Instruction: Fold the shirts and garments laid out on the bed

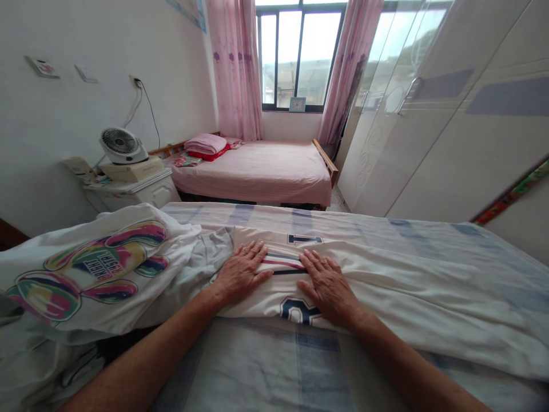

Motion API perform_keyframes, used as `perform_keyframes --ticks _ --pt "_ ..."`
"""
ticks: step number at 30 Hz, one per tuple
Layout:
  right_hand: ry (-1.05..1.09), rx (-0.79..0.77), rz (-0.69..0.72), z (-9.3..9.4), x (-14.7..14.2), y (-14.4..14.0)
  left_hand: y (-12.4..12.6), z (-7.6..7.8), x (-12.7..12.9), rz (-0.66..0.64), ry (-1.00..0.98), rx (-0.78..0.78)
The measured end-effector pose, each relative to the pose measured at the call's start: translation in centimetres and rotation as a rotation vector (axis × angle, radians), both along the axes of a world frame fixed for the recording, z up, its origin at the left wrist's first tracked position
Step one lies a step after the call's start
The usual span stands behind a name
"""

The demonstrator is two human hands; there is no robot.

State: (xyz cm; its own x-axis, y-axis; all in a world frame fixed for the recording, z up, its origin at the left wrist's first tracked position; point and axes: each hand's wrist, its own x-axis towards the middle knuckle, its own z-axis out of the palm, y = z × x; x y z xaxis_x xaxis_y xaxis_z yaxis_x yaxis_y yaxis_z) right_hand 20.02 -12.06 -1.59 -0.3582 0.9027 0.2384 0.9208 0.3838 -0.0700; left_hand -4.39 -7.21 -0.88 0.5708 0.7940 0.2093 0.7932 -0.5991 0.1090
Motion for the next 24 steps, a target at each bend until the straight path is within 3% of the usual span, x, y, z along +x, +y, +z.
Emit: perform_keyframes --ticks 5,9,12,16,18,20,22,24 --pt "0.019 -0.042 -0.023 -0.4 0.2 0.2 0.6 -0.4 -0.1 0.084 -0.074 -0.112" --pt "0.043 -0.011 -0.001 -0.8 0.5 0.4 0.1 0.7 0.0 0.084 -0.164 -0.142" --pt "0.068 0.003 0.018 -1.1 0.7 0.7 -2.0 2.3 -1.0 0.163 -0.263 -0.055" --pt "0.101 0.048 0.005 -0.7 0.9 0.7 -6.9 4.4 -3.8 0.365 -0.355 -0.022" --pt "0.113 0.078 -0.013 -0.1 1.1 0.3 -9.0 4.8 -5.2 0.429 -0.428 -0.137" --pt "0.117 0.1 -0.022 0.4 1.5 -0.3 -10.4 4.9 -6.2 0.48 -0.566 -0.351" --pt "0.11 0.108 -0.036 0.7 2.5 -1.2 -11.1 4.7 -6.4 0.551 -0.777 -0.564" --pt "0.097 0.114 -0.065 0.7 4.1 -2.2 -11.4 4.5 -5.8 0.654 -1.045 -0.677"
